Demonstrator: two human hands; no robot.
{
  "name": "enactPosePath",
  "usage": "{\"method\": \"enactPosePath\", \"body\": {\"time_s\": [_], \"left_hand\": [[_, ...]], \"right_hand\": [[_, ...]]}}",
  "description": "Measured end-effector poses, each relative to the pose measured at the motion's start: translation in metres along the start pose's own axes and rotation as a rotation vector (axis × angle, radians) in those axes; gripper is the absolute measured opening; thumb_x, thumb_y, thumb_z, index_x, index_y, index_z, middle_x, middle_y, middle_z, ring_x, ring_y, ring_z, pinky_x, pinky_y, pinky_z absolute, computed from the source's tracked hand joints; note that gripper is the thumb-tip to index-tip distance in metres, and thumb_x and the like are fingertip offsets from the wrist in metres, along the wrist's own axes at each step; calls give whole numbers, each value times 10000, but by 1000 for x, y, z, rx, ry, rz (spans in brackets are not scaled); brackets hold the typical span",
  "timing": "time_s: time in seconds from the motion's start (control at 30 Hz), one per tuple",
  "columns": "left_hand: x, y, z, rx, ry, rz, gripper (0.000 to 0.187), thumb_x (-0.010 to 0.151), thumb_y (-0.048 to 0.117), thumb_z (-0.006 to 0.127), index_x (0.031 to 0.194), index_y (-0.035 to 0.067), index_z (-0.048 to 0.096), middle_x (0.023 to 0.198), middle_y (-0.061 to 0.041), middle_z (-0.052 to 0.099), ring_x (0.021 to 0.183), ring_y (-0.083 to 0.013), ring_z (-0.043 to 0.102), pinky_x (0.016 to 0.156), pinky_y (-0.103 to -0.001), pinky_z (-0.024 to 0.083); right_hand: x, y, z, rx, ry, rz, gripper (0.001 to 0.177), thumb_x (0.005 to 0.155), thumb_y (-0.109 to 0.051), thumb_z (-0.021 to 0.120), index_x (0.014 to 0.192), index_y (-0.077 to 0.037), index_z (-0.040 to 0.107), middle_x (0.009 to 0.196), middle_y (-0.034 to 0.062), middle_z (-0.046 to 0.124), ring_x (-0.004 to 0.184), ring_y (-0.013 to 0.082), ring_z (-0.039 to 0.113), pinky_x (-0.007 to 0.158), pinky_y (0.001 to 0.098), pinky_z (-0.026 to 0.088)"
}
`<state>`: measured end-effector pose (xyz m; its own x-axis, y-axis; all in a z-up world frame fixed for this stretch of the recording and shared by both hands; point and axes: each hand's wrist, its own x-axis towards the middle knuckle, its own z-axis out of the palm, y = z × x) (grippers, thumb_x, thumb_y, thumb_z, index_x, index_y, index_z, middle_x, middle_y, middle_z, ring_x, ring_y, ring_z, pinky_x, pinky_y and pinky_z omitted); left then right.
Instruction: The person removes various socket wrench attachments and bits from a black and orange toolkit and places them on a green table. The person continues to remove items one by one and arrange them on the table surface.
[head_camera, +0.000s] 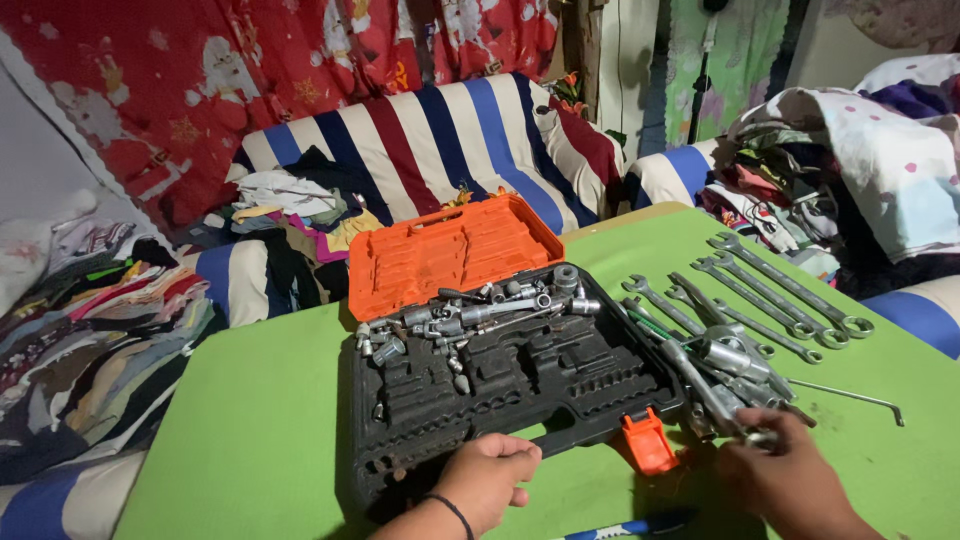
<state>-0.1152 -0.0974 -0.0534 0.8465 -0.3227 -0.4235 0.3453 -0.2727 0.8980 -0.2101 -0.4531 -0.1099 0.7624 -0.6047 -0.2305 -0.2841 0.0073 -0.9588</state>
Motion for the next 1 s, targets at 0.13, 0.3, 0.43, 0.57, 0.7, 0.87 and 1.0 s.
{"method": "enactPosePath", "body": {"time_s": [0.13, 0.3, 0.43, 0.57, 0.7, 0.87, 1.0], "left_hand": [[-4, 9, -1, 41, -5, -45, 359, 857, 315, 762, 1133, 87, 746, 893, 15, 699, 705, -121, 637, 628, -274, 505], [-9, 13, -3, 63, -13, -84, 340, 867, 322, 751, 1136, 114, 740, 885, 34, 696, 713, -114, 644, 592, -279, 474], [-9, 12, -3, 56, -24, -55, 342, 868, 329, 753, 1123, 101, 743, 880, 24, 698, 701, -120, 642, 584, -279, 475], [-8, 10, -5, 80, -16, -90, 339, 862, 333, 744, 1123, 117, 732, 877, 33, 687, 701, -110, 642, 561, -299, 432], [-3, 7, -13, 93, 20, -32, 340, 868, 340, 759, 1119, 113, 741, 904, 16, 723, 703, -108, 652, 597, -273, 506], [4, 7, -40, 107, 188, 60, 258, 819, 230, 731, 1046, 123, 785, 860, 5, 775, 687, -131, 694, 621, -290, 534], [23, 26, -71, 234, 349, 152, 221, 827, 244, 727, 1018, 155, 792, 833, -13, 794, 701, -175, 724, 673, -325, 573]], "right_hand": [[7, -6, -10, 292, 48, 88, 636, 818, 11, 673, 1408, -97, 462, 1185, 152, 670, 937, 300, 710, 745, 421, 583], [-13, -38, -18, 335, 61, -9, 605, 852, -44, 681, 1414, -50, 459, 1219, 162, 674, 951, 292, 744, 765, 393, 628], [-28, -69, -10, -57, 167, -61, 609, 844, -124, 803, 1381, -21, 535, 1218, 165, 742, 922, 263, 723, 732, 387, 554], [-29, -90, 0, -266, 206, -156, 492, 821, -175, 835, 1256, -49, 643, 1198, 99, 762, 823, 250, 746, 714, 382, 574], [-24, -94, 8, -485, 187, -161, 296, 881, -276, 786, 1147, -146, 794, 1053, 80, 789, 817, 228, 780, 794, 366, 565], [-26, -91, 9, -632, 198, -154, 315, 879, -358, 786, 1159, -218, 810, 1027, 111, 784, 879, 261, 736, 848, 381, 575], [-40, -93, 12, -747, 361, -551, 380, 776, -255, 822, 1152, -207, 795, 1148, 166, 667, 944, 297, 686, 863, 400, 556]]}}
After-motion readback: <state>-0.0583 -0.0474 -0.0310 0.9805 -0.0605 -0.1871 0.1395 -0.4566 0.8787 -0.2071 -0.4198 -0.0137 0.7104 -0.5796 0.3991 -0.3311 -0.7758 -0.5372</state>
